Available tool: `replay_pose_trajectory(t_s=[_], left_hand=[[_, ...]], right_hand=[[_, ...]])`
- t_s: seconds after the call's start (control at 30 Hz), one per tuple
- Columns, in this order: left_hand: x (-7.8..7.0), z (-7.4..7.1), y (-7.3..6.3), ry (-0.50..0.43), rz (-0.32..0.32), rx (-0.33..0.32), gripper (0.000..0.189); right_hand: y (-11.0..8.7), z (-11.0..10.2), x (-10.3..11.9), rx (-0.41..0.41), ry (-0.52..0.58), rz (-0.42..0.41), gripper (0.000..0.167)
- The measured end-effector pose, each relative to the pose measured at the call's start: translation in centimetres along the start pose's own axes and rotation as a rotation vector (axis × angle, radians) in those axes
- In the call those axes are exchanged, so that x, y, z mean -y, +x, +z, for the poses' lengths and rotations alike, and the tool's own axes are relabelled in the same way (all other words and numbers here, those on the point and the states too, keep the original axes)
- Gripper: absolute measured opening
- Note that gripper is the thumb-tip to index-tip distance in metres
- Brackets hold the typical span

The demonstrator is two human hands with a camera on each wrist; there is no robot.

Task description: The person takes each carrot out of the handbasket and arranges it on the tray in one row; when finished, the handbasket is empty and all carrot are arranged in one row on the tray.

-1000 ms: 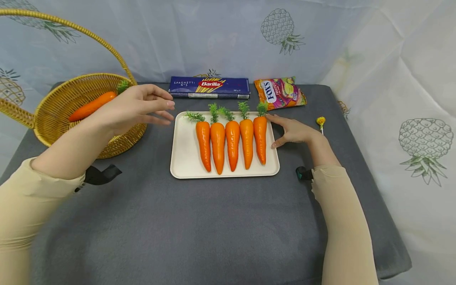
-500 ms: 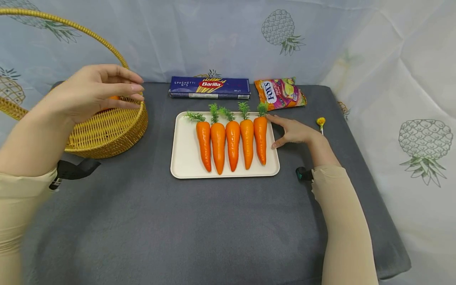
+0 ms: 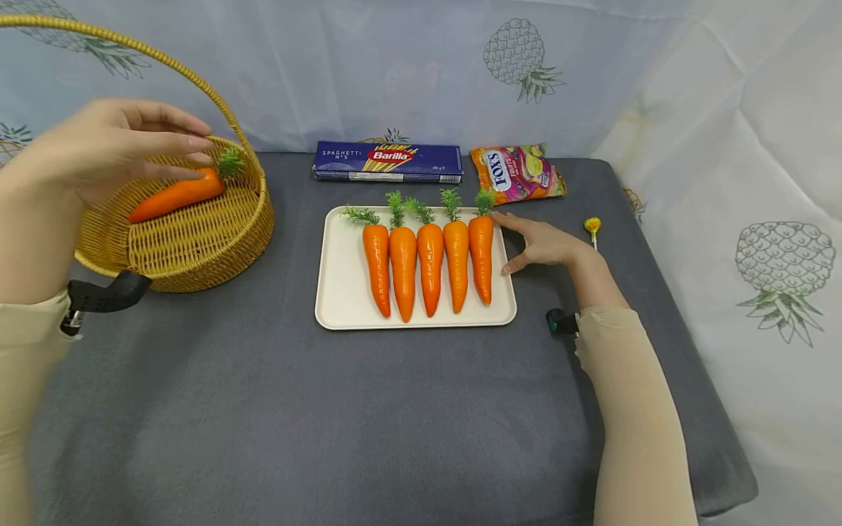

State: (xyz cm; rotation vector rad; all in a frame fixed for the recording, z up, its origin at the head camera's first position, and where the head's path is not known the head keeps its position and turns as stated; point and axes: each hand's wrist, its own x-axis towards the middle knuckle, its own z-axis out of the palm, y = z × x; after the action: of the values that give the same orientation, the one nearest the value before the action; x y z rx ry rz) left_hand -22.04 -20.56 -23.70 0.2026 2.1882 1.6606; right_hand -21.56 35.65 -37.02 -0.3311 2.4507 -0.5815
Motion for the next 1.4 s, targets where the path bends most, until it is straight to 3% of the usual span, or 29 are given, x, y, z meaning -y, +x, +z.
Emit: replay_pose_trajectory(t_s=[0.17,0.3,0.63,0.8,0.9,1.0,1.13,1.27,1.4], left_hand=[[0.4,-1.3,0.3,-0.095,-0.007,-0.017,0.02],[0.7,-2.2,0.5,-0.105,-0.007,-0.045,0.019],[2.0,-3.6,1.1,-0.227,-0.036,-0.17,0.02],[2.6,-4.3,1.7,-0.253,-0.081,-0.227,0.025],[3.0,-4.6,2.2,-0.227,-0.111,-0.272,0.035],[3.3,-4.8,2.8,-0.141,-0.131,-0.321,0.042],[3.7,-5.0,3.5,-0.046,-0.141,-0.368,0.039],[4.1,-5.3,4.0,0.008,-0.134,-0.372,0.028],[4.6,-5.4,4.4,0.126,-0.123,-0.348,0.019]], right_hand=[[0.0,0.0,0.0,-0.001,0.004,-0.002,0.109],[0.0,0.0,-0.1,-0.002,0.005,-0.004,0.109],[0.0,0.0,-0.2,-0.003,0.002,-0.007,0.109],[0.0,0.0,-0.2,-0.005,0.001,-0.007,0.109],[0.0,0.0,-0.2,-0.007,-0.004,-0.006,0.109],[0.0,0.1,-0.1,-0.01,-0.007,-0.002,0.109],[-0.1,0.1,0.0,-0.012,-0.008,0.001,0.109],[0.0,0.1,0.0,-0.011,-0.009,-0.004,0.109],[0.0,0.1,0.0,-0.011,-0.008,-0.011,0.109]])
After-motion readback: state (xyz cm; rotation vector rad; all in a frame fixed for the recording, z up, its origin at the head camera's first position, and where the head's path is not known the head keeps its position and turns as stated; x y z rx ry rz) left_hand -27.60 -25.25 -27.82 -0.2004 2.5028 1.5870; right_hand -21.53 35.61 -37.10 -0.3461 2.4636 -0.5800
